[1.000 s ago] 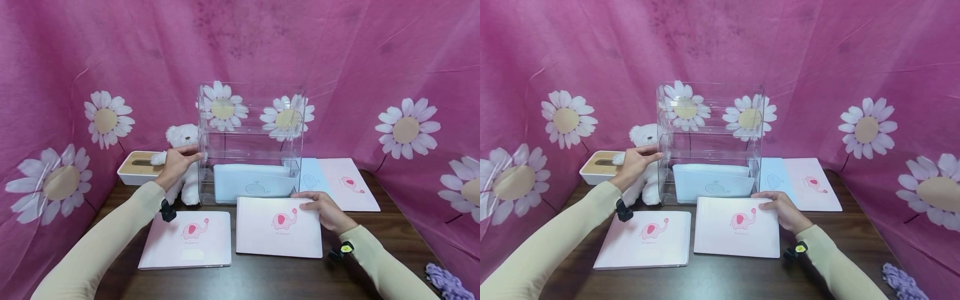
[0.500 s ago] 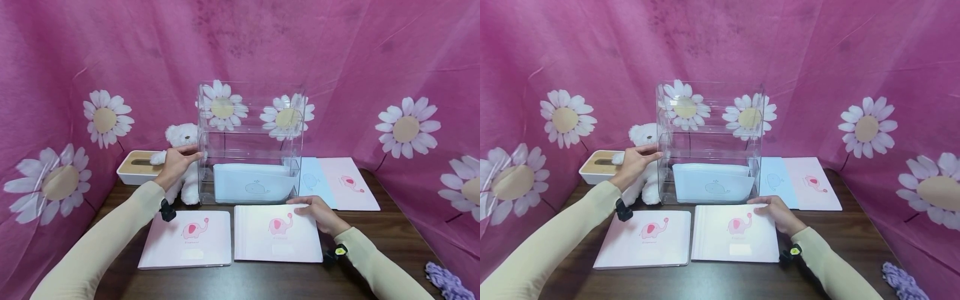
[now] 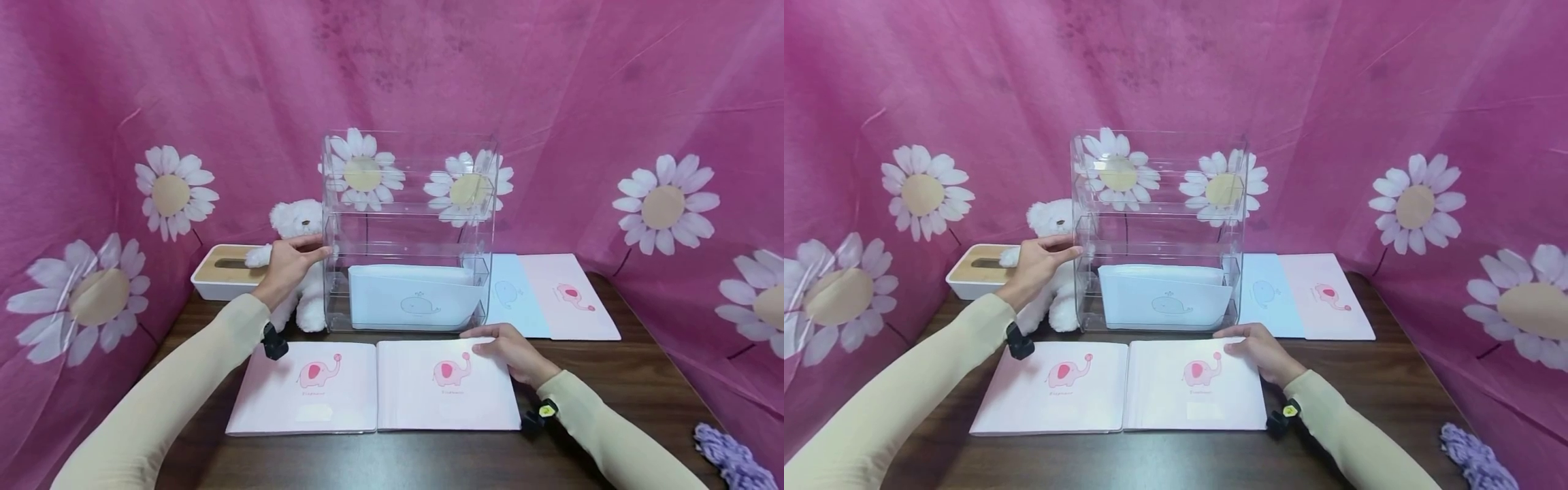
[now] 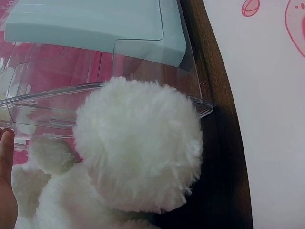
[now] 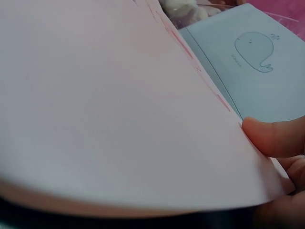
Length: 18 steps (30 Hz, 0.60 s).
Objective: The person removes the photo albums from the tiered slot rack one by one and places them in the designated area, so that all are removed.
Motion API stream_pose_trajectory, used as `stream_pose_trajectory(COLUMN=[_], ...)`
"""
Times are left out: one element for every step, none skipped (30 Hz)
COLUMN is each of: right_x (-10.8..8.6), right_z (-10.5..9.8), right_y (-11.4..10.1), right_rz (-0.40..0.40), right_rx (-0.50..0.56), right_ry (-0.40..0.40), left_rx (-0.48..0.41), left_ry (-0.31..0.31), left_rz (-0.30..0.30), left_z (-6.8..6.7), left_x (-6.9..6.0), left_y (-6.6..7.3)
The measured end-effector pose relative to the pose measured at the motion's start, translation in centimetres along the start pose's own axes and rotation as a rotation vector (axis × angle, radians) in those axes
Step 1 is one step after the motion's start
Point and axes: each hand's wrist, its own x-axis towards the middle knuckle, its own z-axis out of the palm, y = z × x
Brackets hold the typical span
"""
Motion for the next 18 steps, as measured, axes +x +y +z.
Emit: stream_pose_trajectory(right_x=[0.03,0.06,0.06,0.05,0.04,0.01,-0.01,-0.04,-0.05,-0.07,-0.06,-0.05,-0.03,0.0,0.05,0.13,0.22,0.34], right_z=[0.09,0.18,0.27,0.35,0.43,0.49,0.55,0.59,0.63,0.65,0.68,0.7,0.72,0.74,0.77,0.8,0.82,0.85], right_y=[0.02,0.04,0.06,0.08,0.1,0.13,0.18,0.22,0.28,0.32,0.36,0.39,0.4,0.38,0.35,0.3,0.26,0.21], right_rz=[0.003,0.007,0.009,0.011,0.014,0.016,0.018,0.017,0.017,0.016,0.015,0.013,0.012,0.011,0.013,0.014,0.017,0.017], right_rx=[0.001,0.004,0.008,0.011,0.017,0.021,0.027,0.032,0.036,0.039,0.042,0.04,0.04,0.033,0.023,0.005,-0.018,-0.049], right_ry=[0.001,0.002,0.002,0.002,0.001,0.002,0.001,0.001,0.0,0.0,0.001,0.004,0.007,0.013,0.022,0.034,0.048,0.067], left_rx=[0.001,0.0,-0.002,-0.002,-0.004,-0.004,-0.006,-0.008,-0.009,-0.007,-0.004,0.0,0.0,0.002,0.007,0.01,0.012,0.013], left_ry=[0.001,0.002,0.003,0.004,0.003,0.0,-0.002,-0.004,-0.005,-0.006,-0.007,-0.006,-0.003,-0.002,0.0,0.0,-0.001,-0.001], left_rz=[0.0,0.002,0.003,0.004,0.002,0.0,-0.002,-0.006,-0.009,-0.01,-0.011,-0.01,-0.008,-0.005,-0.002,0.0,0.001,0.003], left_z=[0.01,0.02,0.05,0.06,0.06,0.05,0.06,0.06,0.06,0.06,0.05,0.07,0.08,0.09,0.08,0.07,0.06,0.04], left_x=[-0.01,-0.02,-0.03,-0.05,-0.07,-0.09,-0.11,-0.13,-0.13,-0.13,-0.1,-0.07,-0.03,0.02,0.07,0.12,0.14,0.17], left_y=[0.01,0.01,0.01,0.02,0.02,0.01,0.0,-0.01,-0.02,-0.04,-0.07,-0.08,-0.1,-0.12,-0.16,-0.17,-0.18,-0.19])
